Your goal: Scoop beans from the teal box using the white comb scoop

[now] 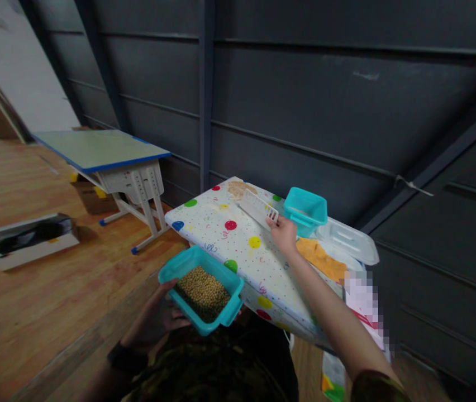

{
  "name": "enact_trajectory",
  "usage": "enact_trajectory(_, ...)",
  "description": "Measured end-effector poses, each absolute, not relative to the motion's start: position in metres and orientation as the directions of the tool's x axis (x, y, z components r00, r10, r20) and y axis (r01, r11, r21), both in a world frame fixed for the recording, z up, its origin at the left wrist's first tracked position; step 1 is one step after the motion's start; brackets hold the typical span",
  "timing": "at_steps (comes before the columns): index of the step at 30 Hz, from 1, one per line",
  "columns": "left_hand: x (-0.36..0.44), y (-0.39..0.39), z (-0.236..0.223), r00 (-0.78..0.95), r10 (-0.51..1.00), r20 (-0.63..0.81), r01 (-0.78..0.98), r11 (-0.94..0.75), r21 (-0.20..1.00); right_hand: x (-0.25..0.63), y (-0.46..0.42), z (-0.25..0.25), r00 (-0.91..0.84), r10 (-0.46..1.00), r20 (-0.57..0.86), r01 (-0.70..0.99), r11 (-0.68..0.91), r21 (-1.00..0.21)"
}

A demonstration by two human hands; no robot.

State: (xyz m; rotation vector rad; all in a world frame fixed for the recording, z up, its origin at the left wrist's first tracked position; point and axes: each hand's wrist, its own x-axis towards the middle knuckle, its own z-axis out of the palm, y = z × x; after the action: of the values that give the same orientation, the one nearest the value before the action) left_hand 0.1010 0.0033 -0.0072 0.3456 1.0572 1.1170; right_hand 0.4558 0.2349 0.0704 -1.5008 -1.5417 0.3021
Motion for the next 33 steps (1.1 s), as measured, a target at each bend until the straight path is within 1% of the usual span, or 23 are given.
enact_trajectory(3,0.102,0.005,-0.005,0.056,0.846,-0.53,-0.575,0.461,0.675,0.454,0.239,0.069,0.171,0.896,0.41,0.669,0.2,-0.716)
enact_trajectory(6,0.101,0.007,-0.003,0.084,0.828,-0.555,-0.574,0.495,0.652,0.452,0.242,0.067,0.155,0.908,0.39,0.618,0.219,-0.755)
enact_trajectory(10,0.1,0.005,-0.003,0.062,0.843,-0.535,-0.543,0.478,0.69,0.452,0.244,0.065,0.186,0.891,0.414,0.566,0.248,-0.787)
enact_trajectory(13,0.1,0.005,-0.004,0.052,0.843,-0.535,-0.553,0.471,0.687,0.452,0.244,0.063,0.173,0.898,0.404,0.556,0.25,-0.793)
enact_trajectory(16,0.1,0.005,-0.004,0.069,0.839,-0.539,-0.54,0.486,0.687,0.453,0.242,0.062,0.144,0.923,0.356,0.471,0.252,-0.845)
enact_trajectory(19,0.099,0.004,-0.006,0.091,0.852,-0.516,-0.527,0.481,0.701,0.454,0.239,0.064,0.157,0.93,0.331,0.394,0.248,-0.885)
enact_trajectory(22,0.099,0.002,-0.009,0.074,0.865,-0.497,-0.557,0.449,0.699,0.453,0.238,0.066,0.174,0.929,0.328,0.394,0.239,-0.888)
enact_trajectory(28,0.101,0.002,-0.005,0.064,0.872,-0.485,-0.567,0.432,0.702,0.451,0.231,0.07,0.111,0.943,0.313,0.388,0.249,-0.887)
enact_trajectory(33,0.099,0.007,-0.003,0.091,0.831,-0.549,-0.571,0.495,0.654,0.45,0.226,0.076,0.084,0.948,0.308,0.421,0.247,-0.873)
